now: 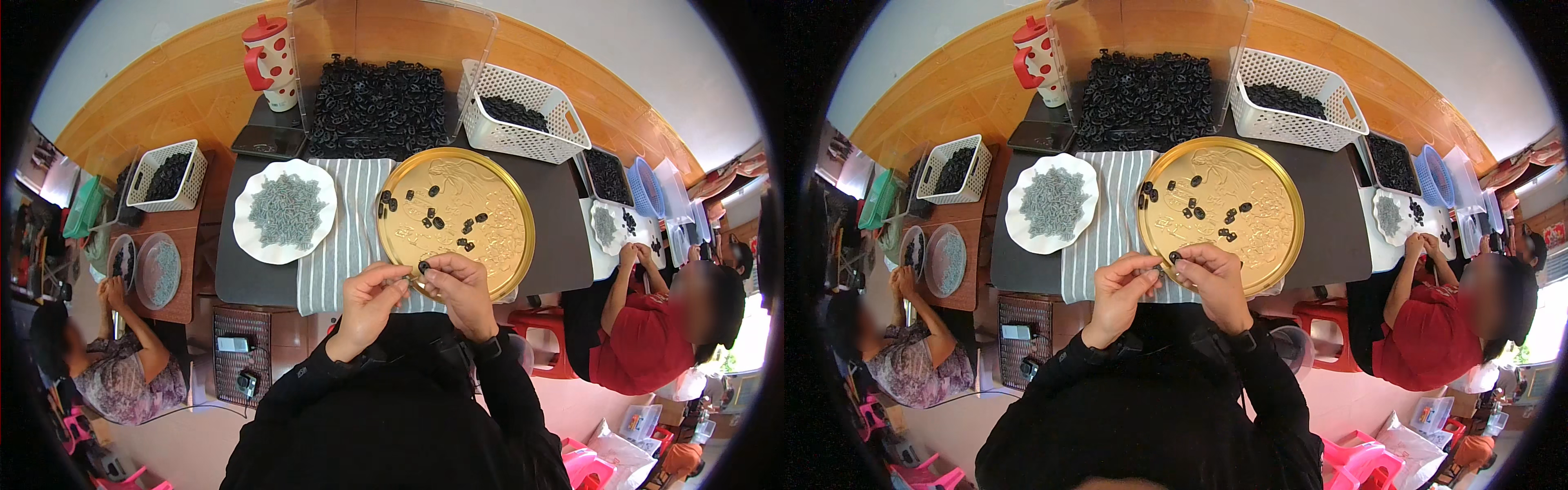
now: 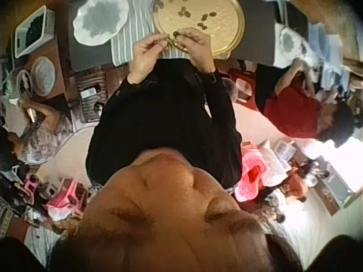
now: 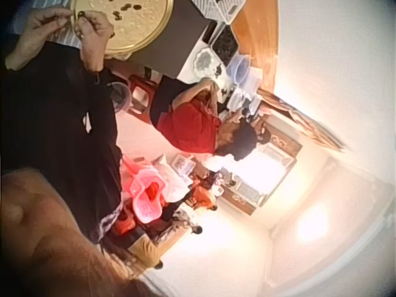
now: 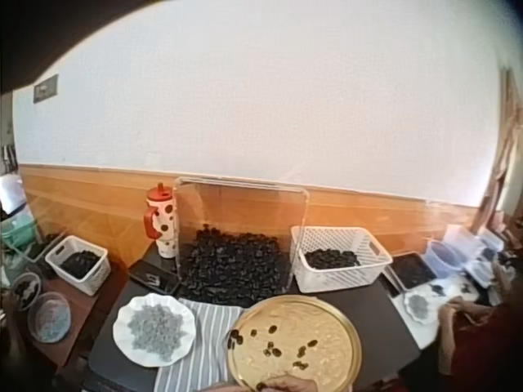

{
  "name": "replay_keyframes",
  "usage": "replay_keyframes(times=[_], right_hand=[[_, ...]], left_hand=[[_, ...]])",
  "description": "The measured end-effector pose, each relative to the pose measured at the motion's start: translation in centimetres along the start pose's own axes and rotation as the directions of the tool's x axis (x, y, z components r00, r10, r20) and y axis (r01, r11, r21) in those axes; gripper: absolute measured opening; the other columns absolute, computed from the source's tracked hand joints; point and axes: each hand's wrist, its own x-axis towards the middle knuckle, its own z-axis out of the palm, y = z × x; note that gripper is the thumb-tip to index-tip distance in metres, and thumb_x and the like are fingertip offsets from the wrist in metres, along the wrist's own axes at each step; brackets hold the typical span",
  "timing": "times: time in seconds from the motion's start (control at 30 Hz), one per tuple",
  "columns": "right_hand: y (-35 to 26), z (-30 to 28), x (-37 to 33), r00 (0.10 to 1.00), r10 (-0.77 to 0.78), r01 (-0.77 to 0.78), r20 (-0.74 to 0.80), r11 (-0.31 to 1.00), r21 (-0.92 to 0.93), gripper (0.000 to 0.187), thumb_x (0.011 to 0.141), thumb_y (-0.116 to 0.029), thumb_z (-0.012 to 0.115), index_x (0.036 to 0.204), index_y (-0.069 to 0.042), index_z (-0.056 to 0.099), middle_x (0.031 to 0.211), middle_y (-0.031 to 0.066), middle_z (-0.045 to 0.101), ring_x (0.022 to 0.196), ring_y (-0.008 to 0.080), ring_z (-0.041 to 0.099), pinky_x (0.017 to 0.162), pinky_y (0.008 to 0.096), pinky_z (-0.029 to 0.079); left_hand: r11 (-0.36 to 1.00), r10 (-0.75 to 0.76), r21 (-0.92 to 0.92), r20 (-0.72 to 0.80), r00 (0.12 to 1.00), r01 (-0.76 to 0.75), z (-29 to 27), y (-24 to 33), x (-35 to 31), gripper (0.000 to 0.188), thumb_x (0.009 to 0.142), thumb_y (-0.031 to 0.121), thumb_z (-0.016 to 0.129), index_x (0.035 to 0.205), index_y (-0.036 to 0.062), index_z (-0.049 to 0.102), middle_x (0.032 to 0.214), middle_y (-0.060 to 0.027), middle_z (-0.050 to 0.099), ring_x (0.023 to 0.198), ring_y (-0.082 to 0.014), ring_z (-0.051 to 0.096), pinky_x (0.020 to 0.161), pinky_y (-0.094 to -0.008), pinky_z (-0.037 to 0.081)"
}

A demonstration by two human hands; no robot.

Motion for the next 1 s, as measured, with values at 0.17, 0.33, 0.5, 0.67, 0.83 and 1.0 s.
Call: replay_keyframes(times=[0.17, 0.33, 0.5, 0.67, 0.83, 1.0], right_hand=[[0.3, 0.5, -0.6, 0.999, -0.037, 0.037, 0.012, 0.999, 0.022, 0.014, 0.084, 0.001, 0.061, 0.097, 0.004, 0.064, 0.08, 0.0058, 0.066, 0.067, 0.0089, 0.059, 0.063, 0.021, 0.047], [0.6, 0.7, -0.8, 0.996, -0.09, 0.09, 0.007, 0.994, 0.058, 0.014, 0.085, 0.002, 0.06, 0.098, 0.004, 0.064, 0.08, 0.0079, 0.067, 0.066, 0.0094, 0.059, 0.061, 0.0203, 0.046], [0.9, 0.9, -1.0, 0.995, -0.095, 0.095, -0.002, 0.994, 0.056, 0.013, 0.084, 0.002, 0.06, 0.097, 0.004, 0.064, 0.08, 0.0075, 0.067, 0.067, 0.0094, 0.059, 0.062, 0.0208, 0.047], [1.0, 1.5, -1.3, 0.99, -0.141, 0.14, -0.028, 0.99, -0.024, 0.012, 0.084, 0.003, 0.06, 0.096, 0.004, 0.064, 0.078, 0.0057, 0.066, 0.066, 0.0082, 0.058, 0.061, 0.0204, 0.047], [1.2, 1.8, -1.5, 0.987, -0.159, 0.159, -0.014, 0.987, -0.017, 0.013, 0.084, 0.003, 0.061, 0.097, 0.004, 0.064, 0.08, 0.0076, 0.067, 0.068, 0.0102, 0.06, 0.063, 0.0221, 0.048], [1.1, 1.8, -1.7, 0.981, -0.196, 0.195, -0.01, 0.979, -0.067, 0.013, 0.085, 0.003, 0.061, 0.097, 0.004, 0.064, 0.08, 0.0069, 0.066, 0.068, 0.0091, 0.059, 0.063, 0.0217, 0.047]], left_hand=[[0.996, 0.062, 0.071, 0.007, 0.998, -0.062, 0.6, 0.0, -0.1, 0.022, 0.086, -0.006, 0.058, 0.106, -0.0024, 0.065, 0.088, -0.0055, 0.059, 0.073, -0.0102, 0.059, 0.06, -0.0207, 0.046], [0.991, 0.098, 0.096, -0.036, 0.995, -0.094, 0.6, -0.2, -0.3, 0.022, 0.085, -0.007, 0.057, 0.105, -0.0027, 0.066, 0.088, -0.0051, 0.058, 0.072, -0.0095, 0.058, 0.06, -0.02, 0.045], [0.989, 0.102, 0.113, -0.052, 0.993, -0.096, 0.9, 0.2, -0.4, 0.021, 0.085, -0.007, 0.058, 0.104, -0.0027, 0.066, 0.086, -0.005, 0.058, 0.071, -0.0092, 0.057, 0.06, -0.0201, 0.045], [0.97, 0.172, 0.185, -0.059, 0.983, -0.159, 0.9, -0.2, -0.6, 0.021, 0.085, -0.007, 0.058, 0.103, -0.0029, 0.066, 0.085, -0.0046, 0.058, 0.071, -0.0088, 0.056, 0.06, -0.0199, 0.045], [0.98, 0.137, 0.156, -0.072, 0.988, -0.125, 1.1, 0.2, -0.7, 0.02, 0.085, -0.006, 0.058, 0.104, -0.003, 0.066, 0.085, -0.0048, 0.058, 0.072, -0.0092, 0.056, 0.061, -0.0202, 0.046], [0.986, 0.117, 0.12, -0.022, 0.993, -0.113, 0.6, 0.1, -0.6, 0.023, 0.086, -0.007, 0.057, 0.108, -0.0026, 0.064, 0.088, -0.0058, 0.058, 0.074, -0.0099, 0.057, 0.062, -0.0207, 0.047]])
